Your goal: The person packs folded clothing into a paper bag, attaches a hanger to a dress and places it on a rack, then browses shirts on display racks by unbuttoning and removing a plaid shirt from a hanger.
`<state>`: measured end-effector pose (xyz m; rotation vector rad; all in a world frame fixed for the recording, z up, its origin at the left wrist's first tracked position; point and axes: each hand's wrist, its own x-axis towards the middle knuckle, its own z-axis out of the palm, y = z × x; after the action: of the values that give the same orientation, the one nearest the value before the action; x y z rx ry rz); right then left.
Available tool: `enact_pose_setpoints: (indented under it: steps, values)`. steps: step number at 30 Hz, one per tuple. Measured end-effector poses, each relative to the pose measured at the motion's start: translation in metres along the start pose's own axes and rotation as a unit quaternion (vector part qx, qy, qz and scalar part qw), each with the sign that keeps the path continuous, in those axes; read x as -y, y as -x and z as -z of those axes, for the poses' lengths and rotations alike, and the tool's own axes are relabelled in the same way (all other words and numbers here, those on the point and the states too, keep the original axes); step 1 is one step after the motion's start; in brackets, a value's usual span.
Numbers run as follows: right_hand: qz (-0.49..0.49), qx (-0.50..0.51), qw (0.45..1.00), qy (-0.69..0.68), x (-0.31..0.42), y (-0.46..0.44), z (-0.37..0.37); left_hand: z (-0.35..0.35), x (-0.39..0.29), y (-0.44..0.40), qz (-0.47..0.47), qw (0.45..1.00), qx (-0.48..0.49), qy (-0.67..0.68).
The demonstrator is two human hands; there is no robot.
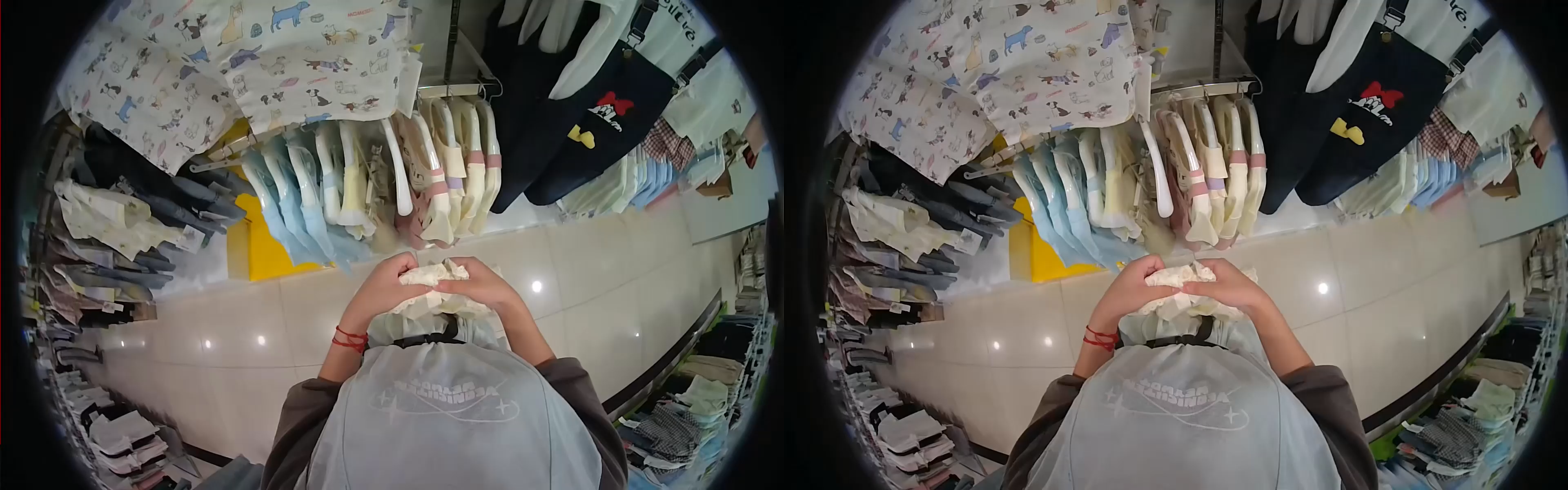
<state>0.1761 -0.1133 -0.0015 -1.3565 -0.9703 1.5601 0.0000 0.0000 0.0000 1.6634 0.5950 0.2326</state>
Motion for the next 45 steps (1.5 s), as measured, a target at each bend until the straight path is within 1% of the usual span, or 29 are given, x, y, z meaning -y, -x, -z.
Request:
enact_pose_setpoints:
  steps: [2,8,11,14,17,20,23,26,29,32,35,38,45]
  values:
    - [0.010,-0.002,1.000,-0.015,0.001,0.000,-0.004,0.001,0.002,-0.001,0.000,1.000,-0.001,0.001]
    - [-0.002,0.000,1.000,-0.007,-0.001,0.007,0.003,-0.004,-0.003,-0.004,0.008,1.000,0.020,-0.006]
    - [0.011,-0.021,0.998,-0.057,0.004,0.008,-0.002,-0.002,-0.008,-0.004,0.025,0.999,0.034,0.020]
    - [0.010,-0.029,0.999,-0.038,0.003,0.007,0.000,0.000,-0.007,-0.003,0.014,0.998,0.043,0.039]
    - [0.028,-0.039,0.999,-0.010,-0.003,0.004,0.001,0.001,-0.006,-0.003,0.015,0.999,0.042,0.031]
    - [0.060,-0.057,0.996,0.028,-0.008,0.001,0.001,0.002,-0.003,-0.003,0.004,0.999,0.031,0.014]
    - [0.066,-0.082,0.994,0.004,-0.009,0.000,-0.003,0.002,-0.001,-0.003,-0.009,1.000,0.016,0.000]
    - [0.050,-0.089,0.994,-0.032,-0.008,-0.003,-0.006,0.004,0.001,-0.002,-0.012,1.000,0.004,-0.017]
    - [0.050,-0.088,0.994,-0.036,-0.010,-0.005,-0.006,0.003,-0.002,-0.002,-0.017,0.999,-0.017,-0.040]
    - [0.063,-0.117,0.991,-0.034,-0.011,-0.008,-0.009,-0.003,-0.010,0.000,-0.027,0.997,-0.053,-0.056]
    - [0.080,-0.149,0.985,0.017,-0.008,-0.009,-0.014,-0.002,-0.012,0.000,-0.031,0.990,-0.068,-0.123]
    - [0.103,-0.181,0.975,0.078,-0.005,-0.008,-0.020,-0.003,-0.014,0.001,-0.042,0.987,-0.104,-0.113]
    - [0.124,-0.238,0.948,0.171,-0.006,-0.005,-0.026,0.000,-0.007,0.002,-0.026,0.991,-0.076,-0.109]
